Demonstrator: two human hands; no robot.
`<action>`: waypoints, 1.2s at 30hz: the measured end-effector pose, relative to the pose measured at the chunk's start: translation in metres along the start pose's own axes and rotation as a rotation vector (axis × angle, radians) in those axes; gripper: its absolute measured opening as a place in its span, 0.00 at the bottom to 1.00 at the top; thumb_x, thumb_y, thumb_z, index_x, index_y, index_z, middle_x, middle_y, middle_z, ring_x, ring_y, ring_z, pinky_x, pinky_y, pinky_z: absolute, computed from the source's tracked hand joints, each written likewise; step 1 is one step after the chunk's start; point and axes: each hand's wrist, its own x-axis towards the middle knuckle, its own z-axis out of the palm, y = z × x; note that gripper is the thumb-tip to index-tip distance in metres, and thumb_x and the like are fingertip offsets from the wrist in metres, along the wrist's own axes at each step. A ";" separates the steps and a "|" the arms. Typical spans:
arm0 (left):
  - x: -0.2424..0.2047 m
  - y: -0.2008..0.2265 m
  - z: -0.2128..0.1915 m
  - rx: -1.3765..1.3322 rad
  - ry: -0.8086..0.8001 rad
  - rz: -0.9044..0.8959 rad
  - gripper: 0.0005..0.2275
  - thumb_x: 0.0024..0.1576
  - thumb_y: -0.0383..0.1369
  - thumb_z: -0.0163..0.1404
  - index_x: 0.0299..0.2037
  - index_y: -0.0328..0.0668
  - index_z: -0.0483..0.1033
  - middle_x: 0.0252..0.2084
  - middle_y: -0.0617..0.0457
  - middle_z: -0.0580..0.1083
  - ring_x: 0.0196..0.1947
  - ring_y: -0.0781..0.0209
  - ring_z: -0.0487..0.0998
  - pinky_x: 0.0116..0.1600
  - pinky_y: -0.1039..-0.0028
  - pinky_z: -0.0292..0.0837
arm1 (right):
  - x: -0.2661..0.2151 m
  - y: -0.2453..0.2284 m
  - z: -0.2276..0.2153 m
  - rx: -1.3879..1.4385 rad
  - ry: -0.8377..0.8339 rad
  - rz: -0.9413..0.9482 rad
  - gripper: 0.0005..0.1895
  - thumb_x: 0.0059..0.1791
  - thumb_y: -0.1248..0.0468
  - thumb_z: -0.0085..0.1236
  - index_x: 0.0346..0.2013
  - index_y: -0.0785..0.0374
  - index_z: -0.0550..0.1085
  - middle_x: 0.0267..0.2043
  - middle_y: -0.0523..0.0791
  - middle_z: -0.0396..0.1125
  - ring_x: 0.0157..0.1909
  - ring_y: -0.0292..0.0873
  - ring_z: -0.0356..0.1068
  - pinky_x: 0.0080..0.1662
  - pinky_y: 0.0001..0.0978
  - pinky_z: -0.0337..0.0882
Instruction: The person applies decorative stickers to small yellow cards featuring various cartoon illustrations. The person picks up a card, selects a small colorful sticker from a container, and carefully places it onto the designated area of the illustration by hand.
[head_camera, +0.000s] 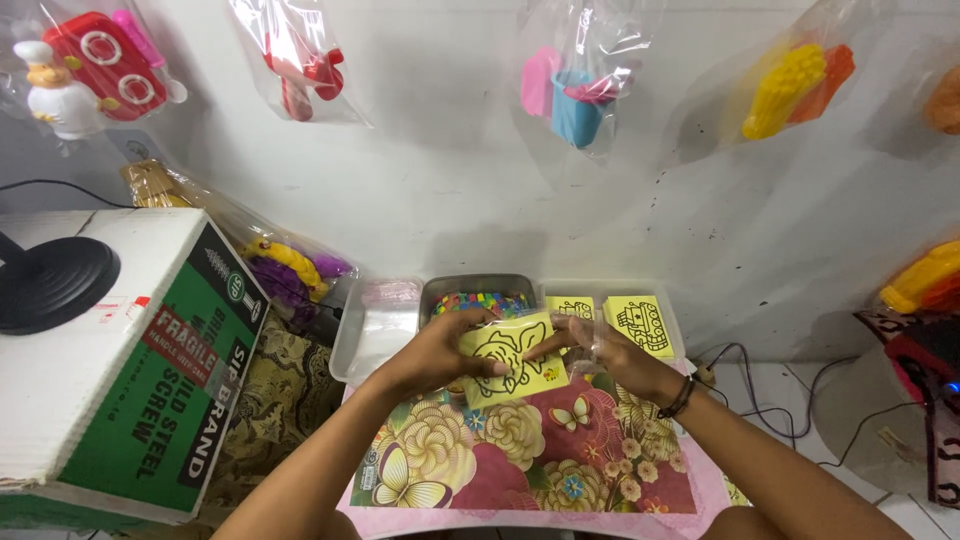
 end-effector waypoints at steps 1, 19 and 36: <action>0.002 -0.003 -0.001 -0.001 -0.002 -0.004 0.20 0.44 0.23 0.67 0.48 0.32 0.78 0.33 0.42 0.78 0.29 0.55 0.77 0.36 0.72 0.74 | 0.004 0.011 -0.001 0.003 0.000 0.003 0.44 0.54 0.40 0.16 0.56 0.66 0.76 0.54 0.58 0.75 0.73 0.66 0.51 0.70 0.65 0.42; 0.016 -0.067 -0.063 0.276 0.425 0.032 0.17 0.44 0.31 0.68 0.43 0.47 0.80 0.31 0.49 0.78 0.31 0.53 0.75 0.40 0.67 0.69 | 0.049 0.095 -0.017 -0.054 0.422 -0.159 0.27 0.59 0.52 0.38 0.45 0.65 0.83 0.52 0.49 0.72 0.46 0.46 0.71 0.44 0.36 0.76; -0.017 -0.095 -0.094 0.847 0.162 -0.060 0.21 0.53 0.34 0.59 0.58 0.58 0.73 0.46 0.43 0.80 0.50 0.37 0.80 0.53 0.52 0.76 | 0.091 0.133 0.011 -1.369 0.177 -0.032 0.21 0.43 0.47 0.60 0.47 0.49 0.77 0.55 0.40 0.59 0.55 0.49 0.57 0.52 0.46 0.61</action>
